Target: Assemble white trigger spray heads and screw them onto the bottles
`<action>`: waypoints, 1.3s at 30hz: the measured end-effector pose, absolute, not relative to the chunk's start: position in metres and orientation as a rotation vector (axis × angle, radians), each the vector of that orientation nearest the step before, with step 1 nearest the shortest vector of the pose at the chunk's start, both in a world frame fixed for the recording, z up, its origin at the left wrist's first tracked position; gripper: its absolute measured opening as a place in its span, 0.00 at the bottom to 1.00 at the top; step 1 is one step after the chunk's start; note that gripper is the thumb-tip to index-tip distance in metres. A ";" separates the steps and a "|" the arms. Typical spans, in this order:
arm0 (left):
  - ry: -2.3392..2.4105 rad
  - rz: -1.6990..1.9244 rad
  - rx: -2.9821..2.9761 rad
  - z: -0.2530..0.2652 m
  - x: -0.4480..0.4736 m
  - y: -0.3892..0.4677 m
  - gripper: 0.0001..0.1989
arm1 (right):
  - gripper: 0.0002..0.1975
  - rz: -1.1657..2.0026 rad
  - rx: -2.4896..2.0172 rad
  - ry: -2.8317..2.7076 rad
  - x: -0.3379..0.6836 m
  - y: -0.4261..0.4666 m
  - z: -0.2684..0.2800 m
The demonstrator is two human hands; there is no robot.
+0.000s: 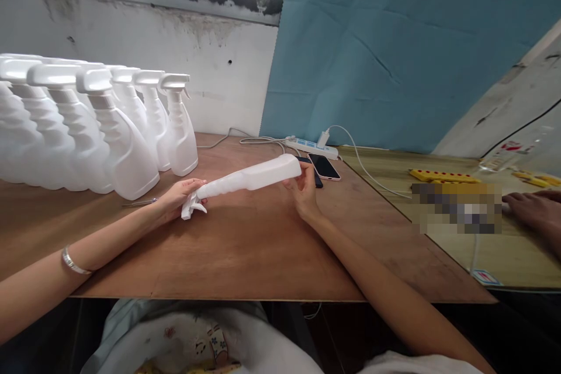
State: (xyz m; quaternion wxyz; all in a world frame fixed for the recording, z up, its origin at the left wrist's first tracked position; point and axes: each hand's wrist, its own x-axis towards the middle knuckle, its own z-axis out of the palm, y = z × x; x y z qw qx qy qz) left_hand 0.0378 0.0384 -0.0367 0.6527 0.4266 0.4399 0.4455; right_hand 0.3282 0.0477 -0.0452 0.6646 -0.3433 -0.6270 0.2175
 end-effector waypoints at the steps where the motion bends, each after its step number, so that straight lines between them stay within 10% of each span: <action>1: 0.987 1.010 0.966 -0.037 0.038 0.038 0.07 | 0.22 0.492 -0.775 -1.415 0.329 0.049 -0.046; 39: 0.948 0.952 1.080 -0.029 0.041 0.022 0.19 | 0.31 0.557 -0.951 -1.373 0.342 0.067 -0.056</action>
